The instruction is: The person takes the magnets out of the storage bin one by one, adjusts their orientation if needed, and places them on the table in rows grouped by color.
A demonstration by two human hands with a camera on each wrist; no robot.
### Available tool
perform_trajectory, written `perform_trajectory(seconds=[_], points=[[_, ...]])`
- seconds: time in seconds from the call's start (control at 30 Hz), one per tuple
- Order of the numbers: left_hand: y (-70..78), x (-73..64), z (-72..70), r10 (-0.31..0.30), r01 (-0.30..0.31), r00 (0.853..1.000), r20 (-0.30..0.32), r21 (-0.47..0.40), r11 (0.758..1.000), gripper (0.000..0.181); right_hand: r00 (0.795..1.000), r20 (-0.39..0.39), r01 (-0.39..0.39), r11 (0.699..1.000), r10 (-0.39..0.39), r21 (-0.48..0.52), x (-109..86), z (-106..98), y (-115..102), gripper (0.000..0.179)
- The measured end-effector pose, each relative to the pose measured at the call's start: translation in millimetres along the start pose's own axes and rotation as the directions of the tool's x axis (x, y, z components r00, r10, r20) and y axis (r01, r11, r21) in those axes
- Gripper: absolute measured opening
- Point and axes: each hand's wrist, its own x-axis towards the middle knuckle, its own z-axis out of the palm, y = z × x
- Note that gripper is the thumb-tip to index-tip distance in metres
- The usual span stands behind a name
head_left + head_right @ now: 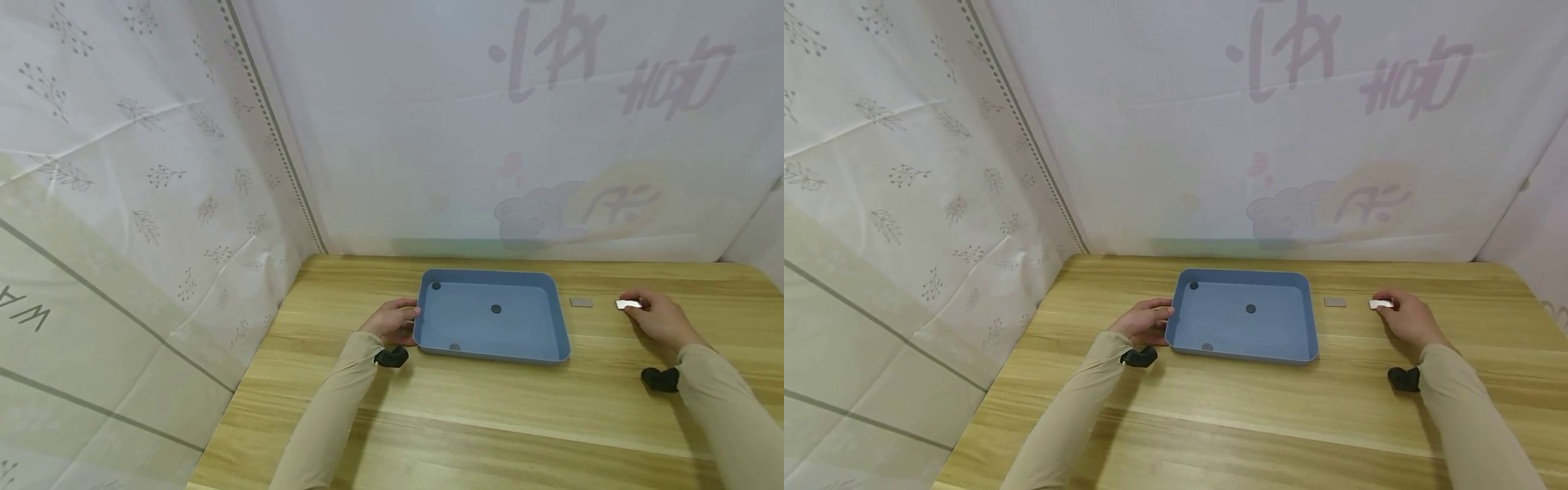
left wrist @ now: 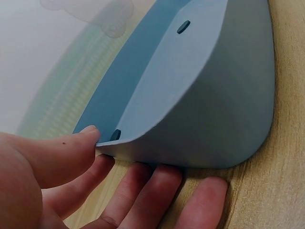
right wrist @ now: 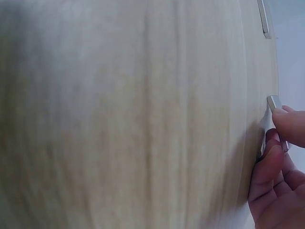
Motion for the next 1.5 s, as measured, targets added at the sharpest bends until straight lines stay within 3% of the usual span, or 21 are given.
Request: perform_trajectory(seconds=[0.3, 1.03, 1.5], points=[[-1.0, -0.1, 0.4, -0.001, 0.001, 1.000, 0.000, -0.003, 1.000, 0.043, 0.999, -0.036, 0.035, 0.998, -0.037, -0.056, 3.2, 2.5, 3.3, 0.027], [-0.1, -2.1, 1.2, 0.004, -0.004, 1.000, -0.011, -0.001, 1.000, 0.043, 0.993, -0.072, 0.089, 0.992, -0.095, -0.090, 5.6, 4.4, 2.0, 0.022], [-0.4, -3.1, 1.7, 0.014, -0.014, 1.000, -0.009, 0.010, 1.000, 0.044, 0.998, -0.056, 0.036, 0.993, -0.042, -0.109, 7.7, 4.4, -0.2, 0.024]])
